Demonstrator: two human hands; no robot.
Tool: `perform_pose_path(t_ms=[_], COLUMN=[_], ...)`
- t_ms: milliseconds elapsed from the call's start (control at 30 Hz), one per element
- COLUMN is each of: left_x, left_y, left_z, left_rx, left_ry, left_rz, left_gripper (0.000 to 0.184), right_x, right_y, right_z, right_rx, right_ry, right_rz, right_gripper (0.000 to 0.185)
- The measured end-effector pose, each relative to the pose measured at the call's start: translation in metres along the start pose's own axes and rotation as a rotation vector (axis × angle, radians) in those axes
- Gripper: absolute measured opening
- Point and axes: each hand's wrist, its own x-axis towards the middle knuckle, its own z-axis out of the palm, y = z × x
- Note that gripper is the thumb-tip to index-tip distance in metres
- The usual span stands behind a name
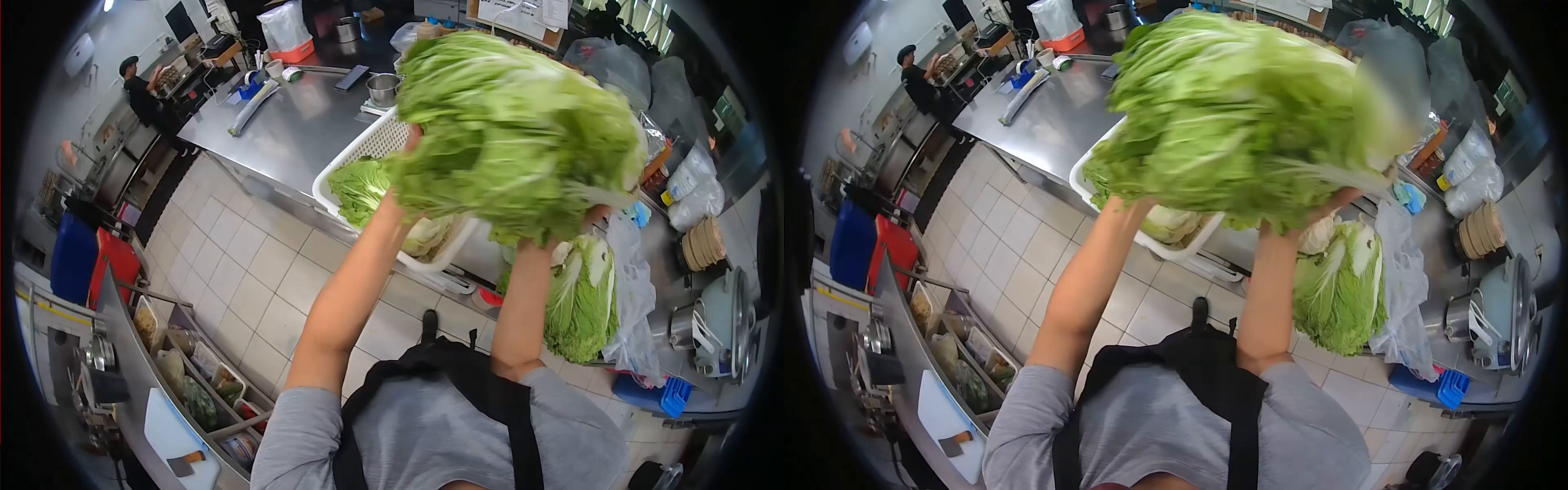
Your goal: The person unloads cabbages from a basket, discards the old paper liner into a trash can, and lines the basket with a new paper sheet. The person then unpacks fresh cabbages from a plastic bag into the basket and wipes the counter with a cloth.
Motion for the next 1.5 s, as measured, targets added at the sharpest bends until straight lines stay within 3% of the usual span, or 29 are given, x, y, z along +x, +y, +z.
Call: perform_pose_path(t_ms=[67,167,200,233,300,333,533,600,700,800,967,1300,1367,1433,1500], left_x=[0.004,0.008,0.012,0.017,0.03,0.042,0.095,0.108,0.125,0.125,0.137,0.156,0.141,0.136,0.137], left_y=[0.006,0.029,0.039,0.046,0.056,0.056,0.028,0.018,0.007,0.0,-0.021,-0.041,0.019,0.065,0.091], left_z=[-0.03,-0.077,-0.094,-0.112,-0.148,-0.166,-0.257,-0.282,-0.293,-0.284,-0.295,-0.321,-0.276,-0.259,-0.253], left_rx=[0.056,0.093,0.106,0.114,0.137,0.142,0.139,0.139,0.112,-0.227,-0.249,-0.067,0.052,0.139,0.806], left_ry=[0.087,0.216,0.243,0.269,0.301,0.308,0.267,0.213,0.122,0.247,0.14,0.038,0.246,0.236,0.259], left_rz=[0.041,0.076,0.075,0.07,0.029,0.002,-0.178,-0.248,-0.332,-0.501,-0.669,-0.93,-1.071,-1.185,-1.009], left_gripper=[0.067,0.063,0.062,0.06,0.058,0.056,0.048,0.045,0.043,0.03,0.032,0.037,0.045,0.051,0.049], right_x=[0.003,0.011,0.017,0.021,0.024,0.018,0.002,-0.003,-0.006,0.0,0.011,0.024,0.021,0.01,0.0], right_y=[0.024,0.038,0.031,0.036,0.045,0.057,0.102,0.116,0.132,0.139,0.135,0.136,0.124,0.103,0.077], right_z=[0.011,-0.002,-0.021,-0.025,-0.029,-0.028,-0.066,-0.07,-0.058,-0.047,-0.059,-0.061,-0.042,-0.044,-0.022], right_rx=[-0.27,-0.299,-0.05,-0.047,-0.286,-0.298,-0.119,-0.211,-0.322,-0.489,-0.482,-0.713,-0.937,-1.048,-1.31], right_ry=[0.104,0.028,-0.088,-0.073,0.056,0.248,0.353,0.381,0.458,0.621,0.736,0.857,0.807,0.845,0.245], right_rz=[-0.094,-0.042,0.216,0.213,0.392,0.457,0.66,0.587,0.457,0.422,0.731,0.968,1.009,0.87,0.957], right_gripper=[0.08,0.086,0.091,0.091,0.091,0.086,0.069,0.067,0.062,0.064,0.07,0.083,0.092,0.085,0.063])
